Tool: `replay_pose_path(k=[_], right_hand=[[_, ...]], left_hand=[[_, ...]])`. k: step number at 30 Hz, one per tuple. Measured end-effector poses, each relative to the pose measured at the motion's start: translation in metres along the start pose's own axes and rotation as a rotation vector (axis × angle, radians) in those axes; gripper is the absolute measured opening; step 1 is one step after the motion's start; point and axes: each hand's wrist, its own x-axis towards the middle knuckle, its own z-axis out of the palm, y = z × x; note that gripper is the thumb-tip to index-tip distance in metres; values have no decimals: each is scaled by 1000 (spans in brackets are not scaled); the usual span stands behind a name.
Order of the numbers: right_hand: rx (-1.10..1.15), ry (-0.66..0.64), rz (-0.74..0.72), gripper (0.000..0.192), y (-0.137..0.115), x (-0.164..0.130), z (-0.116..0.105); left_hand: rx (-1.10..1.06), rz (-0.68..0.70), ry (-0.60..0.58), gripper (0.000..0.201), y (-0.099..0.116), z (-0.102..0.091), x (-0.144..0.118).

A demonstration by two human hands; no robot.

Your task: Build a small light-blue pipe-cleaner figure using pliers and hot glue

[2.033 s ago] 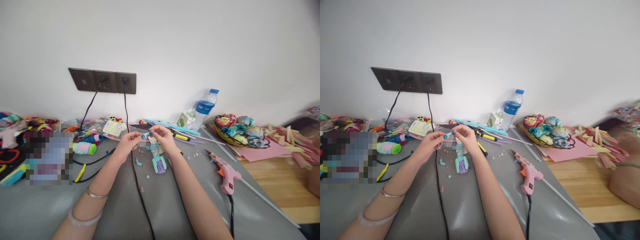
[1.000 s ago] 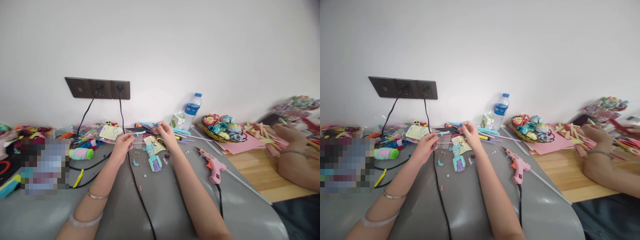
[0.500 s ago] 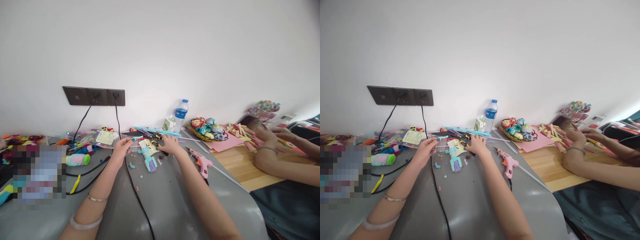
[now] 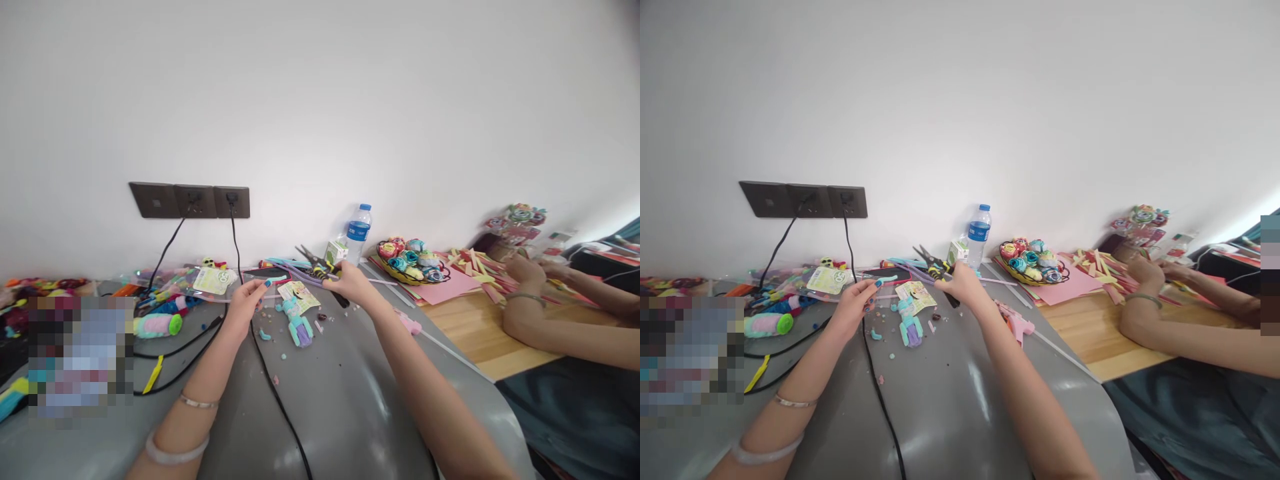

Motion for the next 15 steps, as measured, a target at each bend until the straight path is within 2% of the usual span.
replay_pose_path(k=[2,3,5,7,9,11,13,15], right_hand=[[346,34,62,43,-1,-8,-12],[546,1,85,40,-2,-12,-17],[950,-163,98,42,-5,-22,-25],[1238,-381,69,49,-7,-34,-31],[1358,-562,49,54,-8,-46,-35],[1394,-682,43,56,-8,-58,-37],[1364,-722,48,53,-7,-72,-37],[1233,-678,65,45,-7,-86,-36]], left_hand=[[-1,2,6,49,-1,1,0],[-1,7,5,49,-1,1,0],[-4,23,0,48,-1,1,-1],[-1,38,-11,47,-2,2,-2],[13,54,-23,46,-2,3,-3],[42,60,-38,46,-2,4,-4],[76,56,-59,45,-3,6,-6],[93,52,-87,45,-4,8,-8]])
